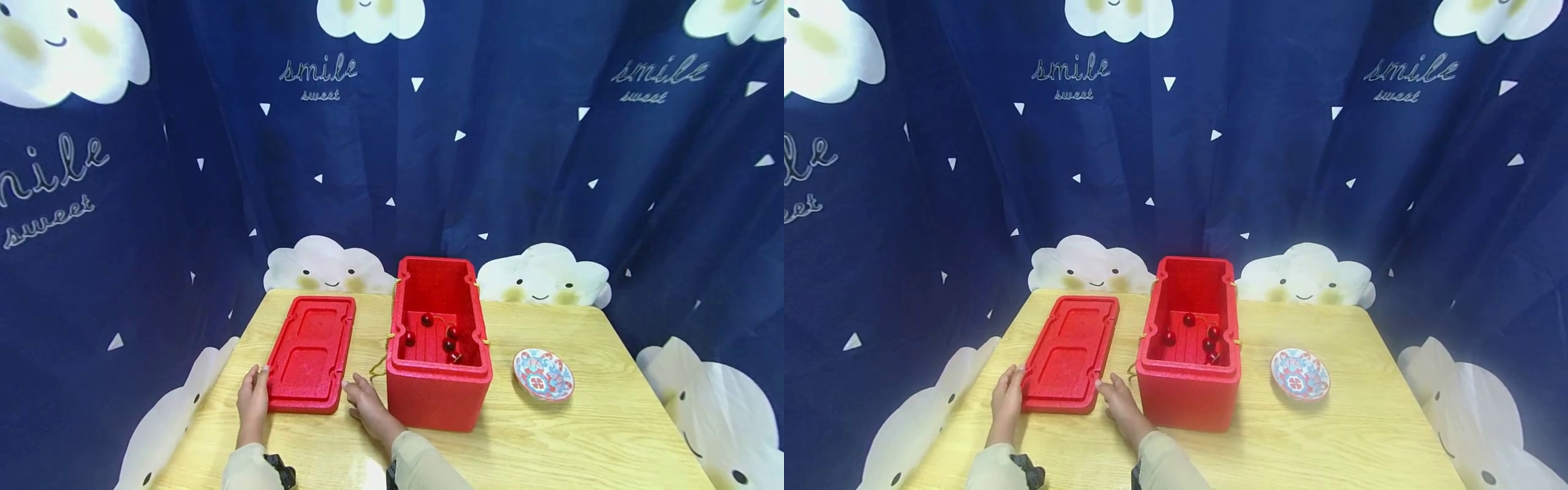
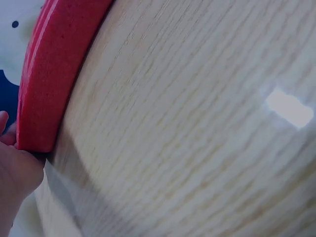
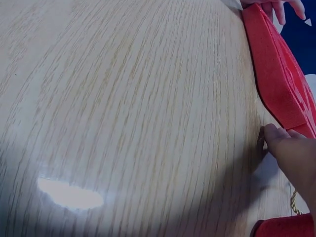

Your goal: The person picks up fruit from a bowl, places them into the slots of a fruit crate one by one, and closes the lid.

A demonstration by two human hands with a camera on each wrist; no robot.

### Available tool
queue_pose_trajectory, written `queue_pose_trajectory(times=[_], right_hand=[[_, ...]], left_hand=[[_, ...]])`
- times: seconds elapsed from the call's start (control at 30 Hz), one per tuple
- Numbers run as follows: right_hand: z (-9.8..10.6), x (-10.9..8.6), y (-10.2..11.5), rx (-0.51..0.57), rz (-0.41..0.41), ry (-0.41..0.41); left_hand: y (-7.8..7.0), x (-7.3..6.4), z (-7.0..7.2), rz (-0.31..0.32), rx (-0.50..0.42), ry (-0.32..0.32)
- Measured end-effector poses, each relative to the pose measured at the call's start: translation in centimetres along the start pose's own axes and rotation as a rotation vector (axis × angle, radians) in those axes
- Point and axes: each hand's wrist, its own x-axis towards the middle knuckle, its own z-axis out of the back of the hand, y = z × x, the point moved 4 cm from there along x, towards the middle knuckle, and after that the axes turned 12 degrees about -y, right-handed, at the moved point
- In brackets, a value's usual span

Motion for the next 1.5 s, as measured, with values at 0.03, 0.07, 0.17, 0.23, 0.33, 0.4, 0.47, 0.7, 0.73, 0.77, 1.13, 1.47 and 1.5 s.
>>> queue_pose_trajectory(times=[0.03, 0.07, 0.17, 0.23, 0.33, 0.4, 0.47, 0.7, 0.73, 0.77, 1.13, 1.47, 1.5], right_hand=[[-0.1, 0.2, -0.3, -0.002, -0.003, 0.003], [-0.3, 0.2, -0.4, 0.006, -0.012, 0.007], [-0.8, 0.1, -0.8, 0.025, -0.032, 0.035], [-1.1, 0.0, -0.8, 0.036, -0.039, 0.05], [-1.2, -0.2, -0.6, 0.058, -0.044, 0.064], [-1.1, -0.2, -0.4, 0.068, -0.044, 0.06], [-0.9, -0.3, -0.2, 0.065, -0.039, 0.054], [-0.9, -0.5, 0.6, 0.062, -0.029, 0.046], [-1.0, -0.5, 0.7, 0.067, -0.027, 0.047], [-1.0, -0.5, 0.9, 0.072, -0.021, 0.048], [-1.1, -1.4, 1.4, 0.063, -0.008, -0.043], [-0.8, -1.9, 2.0, 0.053, 0.025, -0.085], [-0.8, -1.9, 2.1, 0.052, 0.032, -0.079]], left_hand=[[0.1, 0.0, 0.1, 0.003, 0.0, -0.007], [0.2, -0.1, 0.1, 0.007, 0.0, -0.013], [0.3, -0.2, 0.3, 0.01, 0.007, -0.017], [0.2, -0.2, 0.4, 0.01, 0.01, -0.016], [0.1, -0.4, 0.5, 0.028, -0.017, -0.039], [0.1, -0.6, 0.4, 0.057, -0.069, -0.053], [0.1, -0.9, 0.3, 0.083, -0.124, -0.068], [-0.1, -1.5, 0.3, 0.086, -0.166, -0.133], [-0.3, -1.5, 0.3, 0.09, -0.174, -0.139], [-0.4, -1.5, 0.3, 0.094, -0.183, -0.144], [-2.5, -2.9, 1.3, 0.089, -0.238, -0.244], [-4.9, -4.3, 2.6, 0.073, -0.256, -0.29], [-5.2, -4.5, 2.6, 0.076, -0.259, -0.289]])
